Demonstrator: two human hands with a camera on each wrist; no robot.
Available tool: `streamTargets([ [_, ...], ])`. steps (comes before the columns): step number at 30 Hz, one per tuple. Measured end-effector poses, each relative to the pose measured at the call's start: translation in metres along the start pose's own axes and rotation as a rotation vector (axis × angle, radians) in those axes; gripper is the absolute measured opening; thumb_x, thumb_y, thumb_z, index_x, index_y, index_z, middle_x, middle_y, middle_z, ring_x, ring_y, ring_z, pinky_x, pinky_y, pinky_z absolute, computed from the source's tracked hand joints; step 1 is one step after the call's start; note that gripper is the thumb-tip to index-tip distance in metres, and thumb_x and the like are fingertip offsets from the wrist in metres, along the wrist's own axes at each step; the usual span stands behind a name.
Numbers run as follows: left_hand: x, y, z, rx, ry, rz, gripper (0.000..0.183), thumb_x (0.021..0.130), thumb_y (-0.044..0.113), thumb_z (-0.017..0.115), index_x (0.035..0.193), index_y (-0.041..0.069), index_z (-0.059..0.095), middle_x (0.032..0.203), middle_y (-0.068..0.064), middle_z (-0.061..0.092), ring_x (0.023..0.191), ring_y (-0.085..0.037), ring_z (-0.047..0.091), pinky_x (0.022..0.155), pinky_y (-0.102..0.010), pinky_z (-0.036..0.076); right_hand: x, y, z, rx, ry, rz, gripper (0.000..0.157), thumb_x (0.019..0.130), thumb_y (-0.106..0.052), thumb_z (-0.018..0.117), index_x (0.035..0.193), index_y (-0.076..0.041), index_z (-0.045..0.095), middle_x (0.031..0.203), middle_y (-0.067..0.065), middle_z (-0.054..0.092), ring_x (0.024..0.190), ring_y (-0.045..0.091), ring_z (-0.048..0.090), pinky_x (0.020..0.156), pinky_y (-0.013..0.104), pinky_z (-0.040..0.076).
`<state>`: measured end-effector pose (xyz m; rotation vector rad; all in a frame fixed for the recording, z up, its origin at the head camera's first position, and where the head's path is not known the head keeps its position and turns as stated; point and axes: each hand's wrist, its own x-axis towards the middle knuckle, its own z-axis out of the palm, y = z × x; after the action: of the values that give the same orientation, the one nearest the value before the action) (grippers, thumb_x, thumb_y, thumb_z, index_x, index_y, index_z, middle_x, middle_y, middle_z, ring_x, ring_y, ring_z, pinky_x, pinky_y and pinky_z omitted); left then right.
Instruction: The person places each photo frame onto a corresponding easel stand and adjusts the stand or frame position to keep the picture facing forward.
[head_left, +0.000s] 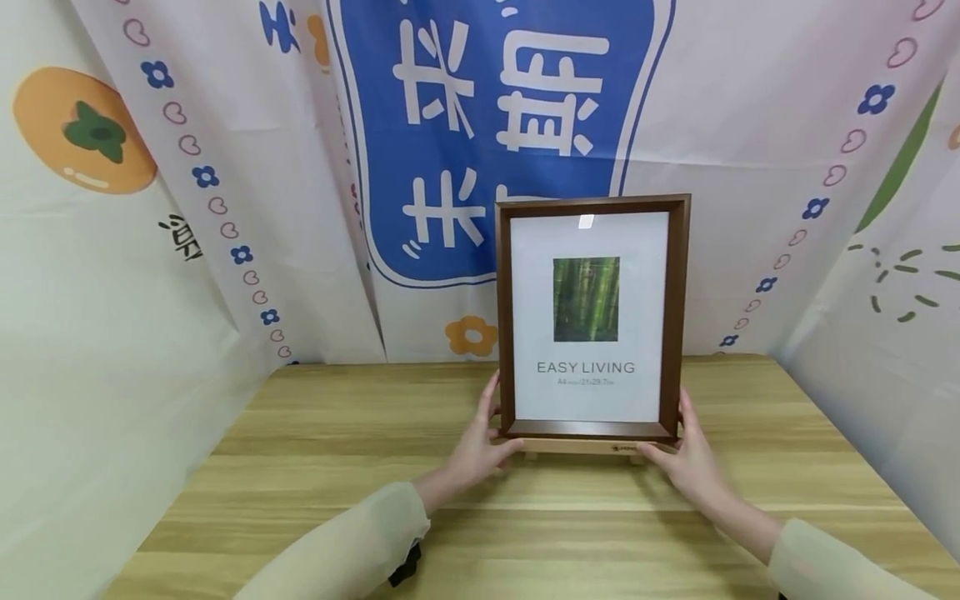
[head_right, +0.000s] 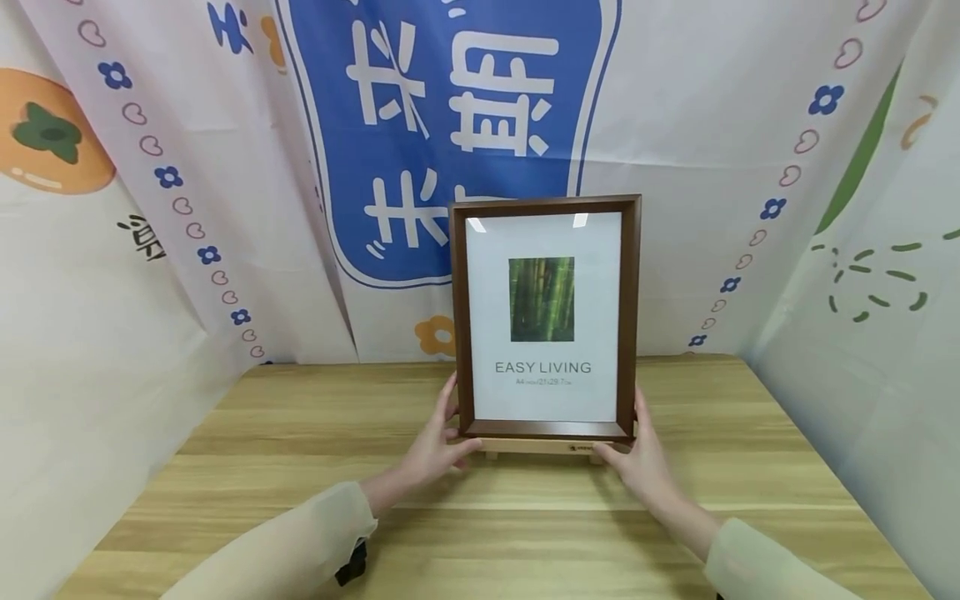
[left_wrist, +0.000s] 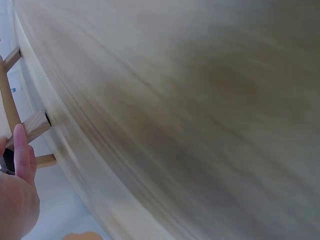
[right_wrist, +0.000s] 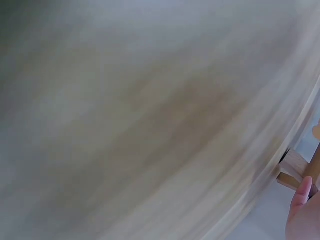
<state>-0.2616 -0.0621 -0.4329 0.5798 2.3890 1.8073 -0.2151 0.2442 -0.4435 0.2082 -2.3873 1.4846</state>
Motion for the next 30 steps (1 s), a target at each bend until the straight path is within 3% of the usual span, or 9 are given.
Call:
streamTargets([
  [6,-0.005,-0.004,-0.01,0.016,0.002,0.012,0.107,0.075,-0.002,0.068,0.14,0.044,-0.002,0.138,-0.029,0.021,0.105,-0.045,0.046,0.047,-0.04,0.052,0.001,-0.003,0.01,0.026,-0.009,-0.001,0.107,0.072,-0.007,0.074,0.144,-0.026,-0.003,0.133,0.025,0.029,0.109,0.04,0.043,0.083,0.044,0.046],
  [15,-0.011,-0.004,-0.022,0.018,0.024,-0.022,0.109,0.075,-0.003,0.068,0.135,0.055,-0.002,0.139,-0.027,0.019,0.107,-0.045,0.046,0.049,-0.042,0.052,0.004,-0.009,0.022,0.024,-0.021,0.009,0.107,0.072,-0.009,0.074,0.144,-0.029,-0.001,0.131,0.024,0.032,0.107,0.039,0.044,0.082,0.044,0.046],
  [23,-0.011,-0.005,-0.028,0.027,0.025,-0.017,0.108,0.075,-0.004,0.067,0.139,0.048,-0.003,0.14,-0.028,0.018,0.107,-0.045,0.046,0.049,-0.042,0.052,0.01,-0.01,0.027,0.041,-0.023,-0.004,0.107,0.072,-0.004,0.074,0.144,-0.031,0.0,0.132,0.022,0.031,0.108,0.038,0.044,0.082,0.042,0.047],
  [30,-0.011,-0.007,-0.028,0.043,0.026,-0.025,0.107,0.076,-0.002,0.067,0.138,0.049,-0.004,0.139,-0.025,0.022,0.104,-0.04,0.05,0.05,-0.041,0.053,0.01,-0.009,0.029,0.037,-0.026,0.011,0.108,0.071,-0.002,0.074,0.144,-0.033,0.0,0.13,0.022,0.032,0.103,0.039,0.048,0.081,0.041,0.048],
])
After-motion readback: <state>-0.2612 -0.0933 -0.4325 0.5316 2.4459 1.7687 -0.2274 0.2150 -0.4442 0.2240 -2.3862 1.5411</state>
